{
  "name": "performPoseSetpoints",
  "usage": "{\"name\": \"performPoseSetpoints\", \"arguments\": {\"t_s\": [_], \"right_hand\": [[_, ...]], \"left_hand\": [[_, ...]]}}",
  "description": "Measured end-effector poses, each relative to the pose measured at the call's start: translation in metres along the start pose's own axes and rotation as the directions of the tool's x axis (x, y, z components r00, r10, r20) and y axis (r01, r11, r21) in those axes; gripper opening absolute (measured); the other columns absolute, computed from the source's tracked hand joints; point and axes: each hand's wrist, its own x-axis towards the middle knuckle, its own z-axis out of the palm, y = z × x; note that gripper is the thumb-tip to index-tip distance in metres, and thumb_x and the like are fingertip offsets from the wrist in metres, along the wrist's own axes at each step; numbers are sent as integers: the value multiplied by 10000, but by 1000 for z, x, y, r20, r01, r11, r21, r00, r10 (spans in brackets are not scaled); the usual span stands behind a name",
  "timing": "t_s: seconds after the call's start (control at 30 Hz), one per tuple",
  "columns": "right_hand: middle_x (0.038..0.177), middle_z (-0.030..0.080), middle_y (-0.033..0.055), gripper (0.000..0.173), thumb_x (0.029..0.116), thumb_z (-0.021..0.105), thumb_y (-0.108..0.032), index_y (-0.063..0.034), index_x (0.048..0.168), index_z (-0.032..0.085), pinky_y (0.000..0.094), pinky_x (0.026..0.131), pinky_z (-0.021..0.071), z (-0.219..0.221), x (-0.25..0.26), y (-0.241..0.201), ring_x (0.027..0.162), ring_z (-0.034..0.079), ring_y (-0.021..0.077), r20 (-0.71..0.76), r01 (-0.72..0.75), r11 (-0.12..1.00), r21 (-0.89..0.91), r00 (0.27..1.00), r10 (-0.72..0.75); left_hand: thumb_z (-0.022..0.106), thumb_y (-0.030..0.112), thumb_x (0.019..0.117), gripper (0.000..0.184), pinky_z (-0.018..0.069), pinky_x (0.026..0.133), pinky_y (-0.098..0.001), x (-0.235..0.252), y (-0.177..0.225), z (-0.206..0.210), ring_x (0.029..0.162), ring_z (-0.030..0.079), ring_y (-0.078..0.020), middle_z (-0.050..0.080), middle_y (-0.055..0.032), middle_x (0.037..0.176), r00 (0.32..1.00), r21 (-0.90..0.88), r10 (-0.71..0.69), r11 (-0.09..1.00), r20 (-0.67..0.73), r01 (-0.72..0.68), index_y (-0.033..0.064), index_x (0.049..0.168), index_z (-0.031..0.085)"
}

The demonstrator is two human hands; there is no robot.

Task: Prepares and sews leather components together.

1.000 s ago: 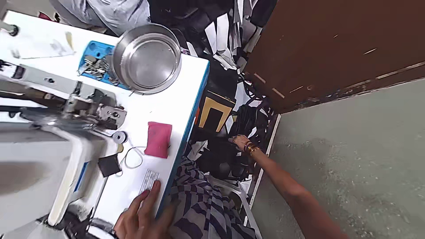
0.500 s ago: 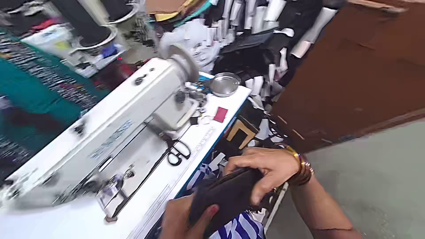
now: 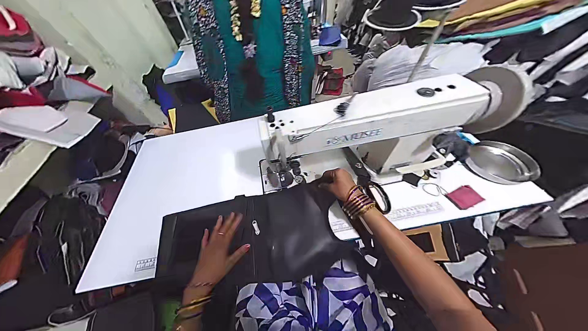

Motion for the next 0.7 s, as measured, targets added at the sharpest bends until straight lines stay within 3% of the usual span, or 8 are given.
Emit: {"name": "performPoseSetpoints", "arguments": {"t_s": [0.03, 0.1, 0.27, 0.4, 0.5, 0.57, 0.63, 0.7], "right_hand": [[922, 698, 300, 206, 888, 775, -126, 66, 942, 725, 681, 846, 477, 3, 11, 1, 930, 673, 486, -46, -25, 999, -24, 999, 24], [957, 701, 311, 269, 892, 791, -182, 65, 980, 731, 688, 870, 474, 6, 26, -1, 969, 670, 501, -99, -74, 996, -43, 993, 69], [952, 708, 299, 266, 899, 786, -196, 49, 988, 738, 689, 855, 476, 13, 41, -9, 956, 677, 494, -123, -94, 993, -71, 989, 84], [1002, 711, 299, 316, 906, 787, -227, 45, 1056, 728, 690, 886, 474, 15, 40, -13, 998, 674, 498, -124, -120, 990, -69, 986, 111], [1149, 668, 332, 451, 954, 735, -303, 26, 1255, 666, 714, 893, 474, 6, 14, -11, 1064, 642, 538, -236, -43, 986, -160, 972, 4], [1287, 603, 352, 448, 978, 695, -339, -12, 1282, 676, 741, 918, 447, -10, -13, 5, 1160, 587, 566, -310, -66, 955, -289, 950, -28], [1362, 512, 429, 427, 983, 678, -332, -19, 1273, 698, 803, 972, 354, -20, -39, 35, 1252, 476, 650, -325, -120, 923, -366, 946, -6], [1380, 494, 450, 496, 1046, 515, -409, -63, 1374, 649, 836, 955, 328, -16, -59, 63, 1259, 455, 691, -298, -140, 899, -416, 954, 11]], "left_hand": [[399, 668, 962, 738, 137, 1105, -811, 2, 3, 16, 1512, 277, -476, 400, -119, 1624, 999, 62, -19, 998, 29, 17, 219, 1541, 487], [331, 702, 963, 686, 83, 1072, -846, 8, 1, 24, 1522, 254, -472, 408, -56, 1626, 996, 90, -90, 992, 14, 88, 335, 1513, 514], [371, 688, 956, 643, 81, 1063, -849, 15, -11, 19, 1523, 242, -479, 409, -8, 1627, 990, 92, -144, 985, 1, 144, 383, 1504, 510], [364, 680, 967, 659, 55, 1073, -843, 19, -17, 13, 1539, 209, -461, 377, -19, 1645, 991, 53, -126, 991, 45, 124, 357, 1529, 484], [316, 724, 973, 839, 82, 1101, -831, 1, -24, -9, 1533, 202, -488, 331, -155, 1652, 976, -66, -186, 982, -114, 179, 153, 1580, 409], [375, 600, 1009, 817, 121, 1170, -745, -31, -51, -33, 1515, 221, -518, 329, -257, 1623, 873, -127, -341, 940, -348, 317, 3, 1565, 372], [459, 472, 1007, 756, 161, 1212, -653, -85, -99, -46, 1507, 240, -521, 342, -295, 1600, 690, -155, -531, 833, -492, 530, -41, 1553, 358], [499, 474, 1012, 776, 107, 1174, -736, -156, -141, -44, 1518, 157, -550, 251, -311, 1634, 534, -66, -756, 598, -379, 799, 6, 1595, 296]]}}
